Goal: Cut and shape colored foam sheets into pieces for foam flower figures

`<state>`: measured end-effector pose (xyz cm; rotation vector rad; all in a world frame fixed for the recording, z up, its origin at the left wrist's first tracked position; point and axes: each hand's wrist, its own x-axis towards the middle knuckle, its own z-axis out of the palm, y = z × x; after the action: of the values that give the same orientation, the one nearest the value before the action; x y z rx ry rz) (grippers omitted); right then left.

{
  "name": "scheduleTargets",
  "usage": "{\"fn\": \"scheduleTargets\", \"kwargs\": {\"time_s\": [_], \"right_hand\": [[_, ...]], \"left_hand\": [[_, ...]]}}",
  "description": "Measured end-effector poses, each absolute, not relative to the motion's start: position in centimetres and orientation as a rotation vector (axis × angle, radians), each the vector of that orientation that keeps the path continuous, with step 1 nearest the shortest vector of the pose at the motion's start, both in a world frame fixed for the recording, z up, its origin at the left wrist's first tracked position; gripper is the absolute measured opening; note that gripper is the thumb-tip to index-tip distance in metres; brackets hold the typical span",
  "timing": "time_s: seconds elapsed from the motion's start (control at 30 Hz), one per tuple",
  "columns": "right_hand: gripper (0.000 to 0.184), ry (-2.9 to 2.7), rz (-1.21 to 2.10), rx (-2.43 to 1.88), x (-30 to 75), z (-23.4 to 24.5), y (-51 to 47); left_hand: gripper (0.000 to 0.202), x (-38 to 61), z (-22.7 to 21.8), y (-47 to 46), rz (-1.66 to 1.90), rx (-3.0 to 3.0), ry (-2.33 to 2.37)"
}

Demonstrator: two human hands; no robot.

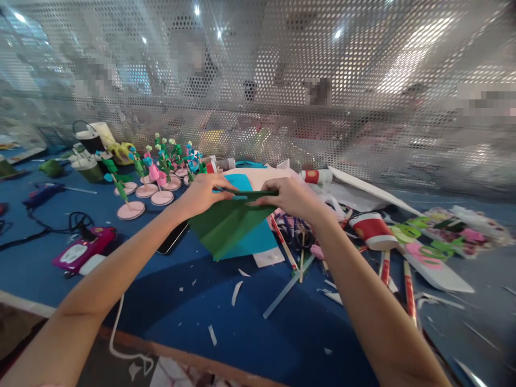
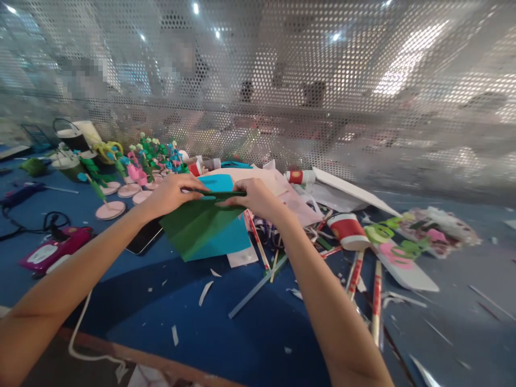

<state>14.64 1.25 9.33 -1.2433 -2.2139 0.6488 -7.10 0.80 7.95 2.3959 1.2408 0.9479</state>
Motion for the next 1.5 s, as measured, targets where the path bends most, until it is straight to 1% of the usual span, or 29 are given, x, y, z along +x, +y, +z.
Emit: {"fn": "scheduleTargets", "kwargs": {"time_s": [0.1, 0.2, 0.33, 0.43, 0.53, 0.67, 0.97, 1.23, 1.37, 1.5], "right_hand": [[0.044, -2.19, 0.664, -1.171, 14.6, 9.2, 1.3], [0.049, -2.18, 0.538, -1.153, 14.6, 9.4, 1.2], [0.051, -2.212, 0.451, -1.18, 14.5, 9.8, 0.8], [0.047, -2.181, 0.438, -1.194, 14.5, 9.6, 0.9], [0.042, -2.139, 0.456, -1.198, 14.5, 9.2, 1.2], [0.04, -2.107, 0.45, -1.174, 14.6, 8.7, 1.7], [0.045, -1.989, 0.569, -1.05, 14.6, 7.9, 2.6], [0.044, -1.808, 0.72, -0.977, 14.3, 7.9, 2.6], [0.042, -1.769, 0.71, -0.966, 14.2, 8.0, 2.3], [0.042, -1.749, 0.696, -0.965, 14.2, 7.9, 2.3]], "left_hand": [[0.016, -7.0, 8.0, 0.5, 0.995, 2.307, 1.273], [0.014, -7.0, 8.1, 0.4, 1.036, 2.309, 1.289], [0.017, -6.9, 8.2, 0.3, 1.027, 2.365, 1.308], [0.022, -6.7, 8.4, 0.1, 0.993, 2.403, 1.38], [0.026, -6.5, 8.5, -0.2, 0.969, 2.419, 1.464], [0.026, -6.4, 8.7, -0.5, 0.999, 2.385, 1.461], [0.015, -6.5, 8.7, -0.5, 1.122, 2.146, 1.432], [0.019, -6.5, 8.4, -0.4, 1.159, 1.95, 1.406], [0.02, -6.6, 8.4, -0.3, 1.189, 1.903, 1.337], [0.023, -6.8, 8.4, -0.1, 1.178, 1.887, 1.409]]}}
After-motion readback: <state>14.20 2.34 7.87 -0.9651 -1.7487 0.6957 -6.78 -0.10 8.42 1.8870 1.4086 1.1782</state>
